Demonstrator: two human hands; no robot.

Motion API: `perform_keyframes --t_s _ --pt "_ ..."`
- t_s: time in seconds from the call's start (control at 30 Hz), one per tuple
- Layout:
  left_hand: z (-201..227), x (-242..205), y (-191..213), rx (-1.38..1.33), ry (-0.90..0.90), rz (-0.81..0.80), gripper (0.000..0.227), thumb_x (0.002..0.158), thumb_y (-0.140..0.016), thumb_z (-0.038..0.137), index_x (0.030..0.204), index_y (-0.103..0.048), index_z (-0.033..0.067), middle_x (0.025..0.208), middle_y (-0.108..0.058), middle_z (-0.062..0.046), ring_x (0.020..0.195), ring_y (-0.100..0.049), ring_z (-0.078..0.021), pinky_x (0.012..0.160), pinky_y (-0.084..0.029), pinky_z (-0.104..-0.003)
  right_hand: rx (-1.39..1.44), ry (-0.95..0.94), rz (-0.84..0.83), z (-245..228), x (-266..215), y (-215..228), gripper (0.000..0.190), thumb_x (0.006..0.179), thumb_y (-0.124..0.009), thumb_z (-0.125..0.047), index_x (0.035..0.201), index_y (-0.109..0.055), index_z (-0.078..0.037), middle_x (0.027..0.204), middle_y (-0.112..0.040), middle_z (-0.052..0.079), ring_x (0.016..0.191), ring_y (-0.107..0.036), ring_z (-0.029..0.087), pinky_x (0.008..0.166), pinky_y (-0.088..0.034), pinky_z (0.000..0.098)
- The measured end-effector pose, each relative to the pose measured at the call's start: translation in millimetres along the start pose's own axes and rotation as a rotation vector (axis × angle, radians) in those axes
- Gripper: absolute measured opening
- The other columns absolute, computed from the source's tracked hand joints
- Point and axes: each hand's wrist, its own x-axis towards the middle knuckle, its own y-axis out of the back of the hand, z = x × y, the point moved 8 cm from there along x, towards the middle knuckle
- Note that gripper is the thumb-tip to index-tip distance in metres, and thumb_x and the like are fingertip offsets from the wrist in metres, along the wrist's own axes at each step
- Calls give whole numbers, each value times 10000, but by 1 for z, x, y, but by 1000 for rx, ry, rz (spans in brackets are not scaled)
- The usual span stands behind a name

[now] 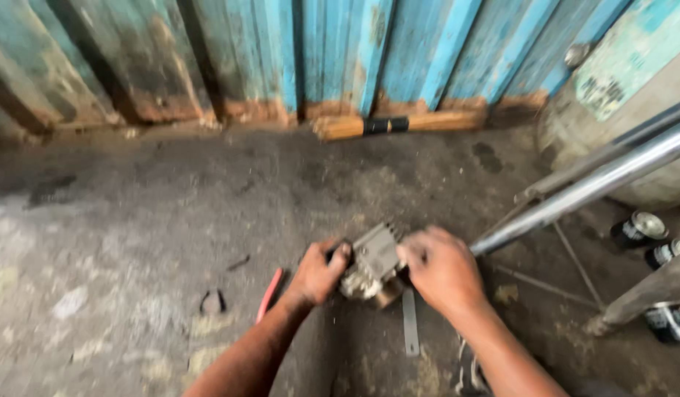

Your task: The person scrubs a metal engine part with a white cloth, focusing on the central bore and outer surfaces. They rotate the part to access different areas and continue scrubbing until the end of the clip.

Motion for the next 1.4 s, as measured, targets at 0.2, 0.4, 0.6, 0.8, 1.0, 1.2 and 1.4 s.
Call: perform_keyframes --t_s 0.2,0.4,0.6,0.8,1.0,1.2,1.4 --pt "0 -2 0 -25 60 6 523 910 -542 479 976 -704 -13 829 -757 -137 814 -673 -197 804 -547 -409 -197 -664 -741 116 -49 3 515 836 -786 -601 1103 -775 -161 1178 -768 102 1092 -716 241 967 -535 415" --pt "-5 -3 1 21 57 -30 633 924 -490 582 1043 -715 3 917 -771 -181 909 -703 -247 875 -530 -413 -348 -345 -1135 132 -108 -43 411 708 -792 -337 1102 -775 -219 1077 -749 63 1013 -696 254 877 -557 397" --pt "-21 -2 3 113 84 51 616 918 -492 544 1165 -717 26 1112 -747 -215 1111 -686 -288 991 -478 -396 155 -615 -242 30 -24 26 326 834 -709 -170 1154 -747 -114 1117 -765 161 1020 -725 333 881 -580 434" --pt "-20 6 -1 34 96 27 487 882 -518 402 1070 -700 -8 915 -774 -221 903 -715 -287 865 -560 -412 -425 -69 50 -61 2 -49 645 943 -519 -327 1493 -409 -8 1526 -428 247 1424 -423 434 1109 -347 575" --pt "4 -4 -3 -51 81 9 454 906 -553 425 982 -693 0 840 -741 -194 810 -648 -216 809 -539 -415 -9 -843 -199 39 32 -74 493 1097 -316 -374 1437 -565 -118 1471 -584 198 1327 -560 430 1120 -443 495" --pt "8 -4 -3 19 2 122 428 912 -550 388 939 -686 -17 778 -695 -237 777 -625 -198 789 -528 -414 -37 -290 88 -17 21 -50 488 989 -485 -231 1419 -509 -2 1468 -513 267 1188 -591 454 954 -494 483" --pt "-6 -1 -6 -106 -80 152 403 883 -545 356 1015 -689 3 846 -753 -174 817 -650 -167 795 -533 -411 190 -233 -24 -74 -52 -26 424 966 -536 -166 1373 -563 -48 1295 -663 191 1127 -673 346 923 -551 409"
